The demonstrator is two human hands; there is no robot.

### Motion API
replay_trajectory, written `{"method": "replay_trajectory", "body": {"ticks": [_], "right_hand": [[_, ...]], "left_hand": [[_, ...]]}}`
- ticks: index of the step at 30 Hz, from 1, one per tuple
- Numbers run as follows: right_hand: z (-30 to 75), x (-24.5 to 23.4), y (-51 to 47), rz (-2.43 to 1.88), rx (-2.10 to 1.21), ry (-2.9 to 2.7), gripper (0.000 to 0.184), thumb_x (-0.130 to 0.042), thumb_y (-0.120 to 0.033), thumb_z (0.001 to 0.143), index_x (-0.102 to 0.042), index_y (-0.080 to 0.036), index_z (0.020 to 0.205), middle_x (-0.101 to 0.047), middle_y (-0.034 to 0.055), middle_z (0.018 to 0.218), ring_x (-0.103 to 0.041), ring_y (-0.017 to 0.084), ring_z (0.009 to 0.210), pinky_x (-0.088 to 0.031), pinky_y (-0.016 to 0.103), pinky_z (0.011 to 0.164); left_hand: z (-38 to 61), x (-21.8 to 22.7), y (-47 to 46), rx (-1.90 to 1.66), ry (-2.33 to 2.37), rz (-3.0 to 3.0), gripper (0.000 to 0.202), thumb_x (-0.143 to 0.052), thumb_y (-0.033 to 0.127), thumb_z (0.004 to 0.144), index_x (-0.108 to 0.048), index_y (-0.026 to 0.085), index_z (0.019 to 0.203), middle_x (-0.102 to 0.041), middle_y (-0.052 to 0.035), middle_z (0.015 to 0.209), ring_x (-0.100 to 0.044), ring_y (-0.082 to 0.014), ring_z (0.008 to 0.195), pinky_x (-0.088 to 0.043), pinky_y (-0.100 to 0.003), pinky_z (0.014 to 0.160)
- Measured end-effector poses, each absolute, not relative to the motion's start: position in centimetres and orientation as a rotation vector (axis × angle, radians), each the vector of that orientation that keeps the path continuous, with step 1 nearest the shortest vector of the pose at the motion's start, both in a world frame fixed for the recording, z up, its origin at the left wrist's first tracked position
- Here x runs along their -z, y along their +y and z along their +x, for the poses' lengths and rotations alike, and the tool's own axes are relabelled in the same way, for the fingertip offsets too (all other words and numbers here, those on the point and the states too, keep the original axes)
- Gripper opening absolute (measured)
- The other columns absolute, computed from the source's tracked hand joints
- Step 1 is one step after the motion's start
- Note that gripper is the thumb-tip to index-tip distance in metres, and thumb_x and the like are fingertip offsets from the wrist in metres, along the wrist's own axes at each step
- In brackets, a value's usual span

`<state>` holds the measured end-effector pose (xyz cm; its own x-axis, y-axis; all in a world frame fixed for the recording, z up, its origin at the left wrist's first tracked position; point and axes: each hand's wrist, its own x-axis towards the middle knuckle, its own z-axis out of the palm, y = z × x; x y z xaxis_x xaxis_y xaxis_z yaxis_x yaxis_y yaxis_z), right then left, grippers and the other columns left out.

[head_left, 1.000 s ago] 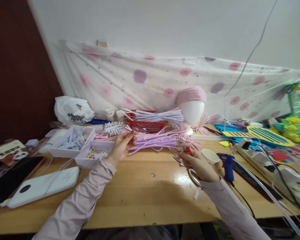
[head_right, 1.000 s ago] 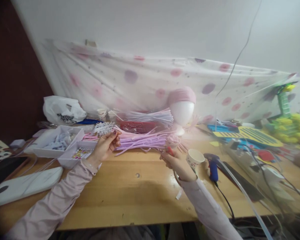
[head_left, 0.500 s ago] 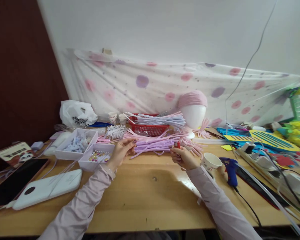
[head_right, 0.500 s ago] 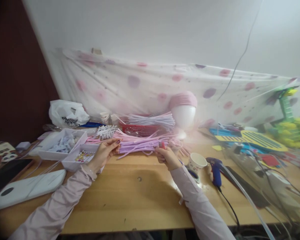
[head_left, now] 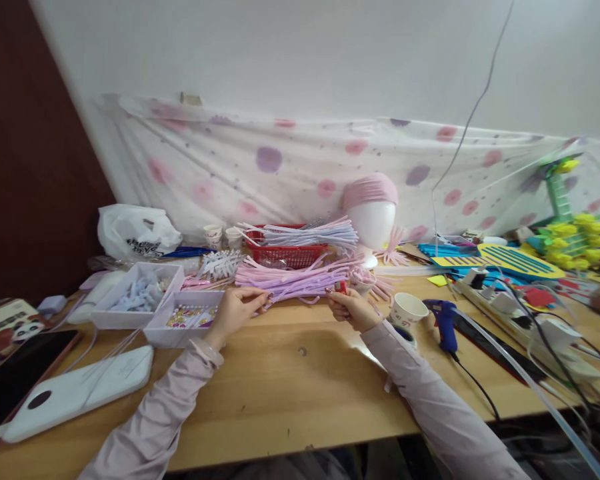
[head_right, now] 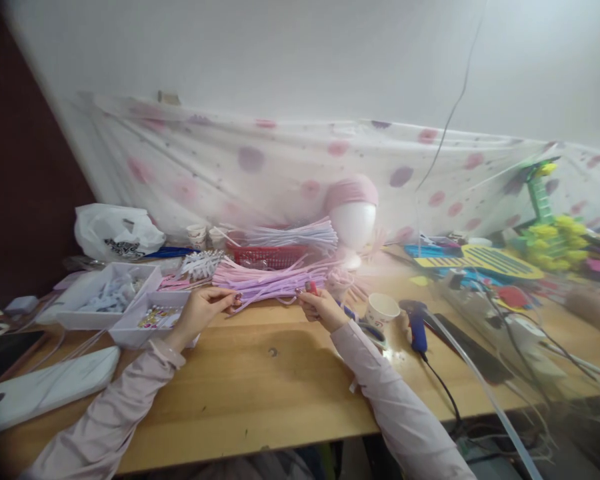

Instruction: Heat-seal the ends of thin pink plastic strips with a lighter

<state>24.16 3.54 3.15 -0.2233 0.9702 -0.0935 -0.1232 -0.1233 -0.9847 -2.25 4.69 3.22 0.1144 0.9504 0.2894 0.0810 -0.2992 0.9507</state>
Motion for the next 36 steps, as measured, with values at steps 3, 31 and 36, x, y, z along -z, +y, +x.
{"method": "replay_trajectory", "body": {"ticks": [3,31,36], "right_hand": [[23.9,-3.0,3.5,-1.066,-1.49,-1.198,0.043,-0.075,-0.043,0.057,-0.039,-0.019,0.056,-0.026,-0.0115,0.042,-0.015,0.001,0.037,-0.007,0.019,0.039],[23.7,-1.6,3.9,-0.893,-1.789,-0.872,0.044,-0.041,-0.058,0.074,-0.034,-0.02,0.052,-0.019,-0.0095,0.042,-0.009,0.005,0.035,-0.008,0.016,0.032],[22.5,-0.9,3.6,-0.884,-1.819,-0.849,0.038,-0.041,-0.053,0.073,-0.034,-0.021,0.054,-0.019,-0.0097,0.041,-0.006,0.006,0.035,-0.007,0.016,0.031]], "left_hand": [[-2.1,-3.5,4.3,-1.277,0.981,1.491,0.029,-0.076,0.033,0.059,-0.074,0.015,0.082,-0.07,-0.0039,0.064,-0.061,-0.012,0.052,-0.049,-0.021,0.052],[-1.2,-3.0,3.2,-1.559,1.14,1.354,0.018,-0.067,0.033,0.063,-0.067,0.015,0.067,-0.068,-0.001,0.058,-0.06,-0.0112,0.045,-0.05,-0.019,0.045],[-0.7,-2.7,2.9,-1.651,1.148,1.286,0.017,-0.067,0.033,0.064,-0.066,0.015,0.067,-0.067,0.0008,0.058,-0.058,-0.0093,0.045,-0.05,-0.019,0.047]]}}
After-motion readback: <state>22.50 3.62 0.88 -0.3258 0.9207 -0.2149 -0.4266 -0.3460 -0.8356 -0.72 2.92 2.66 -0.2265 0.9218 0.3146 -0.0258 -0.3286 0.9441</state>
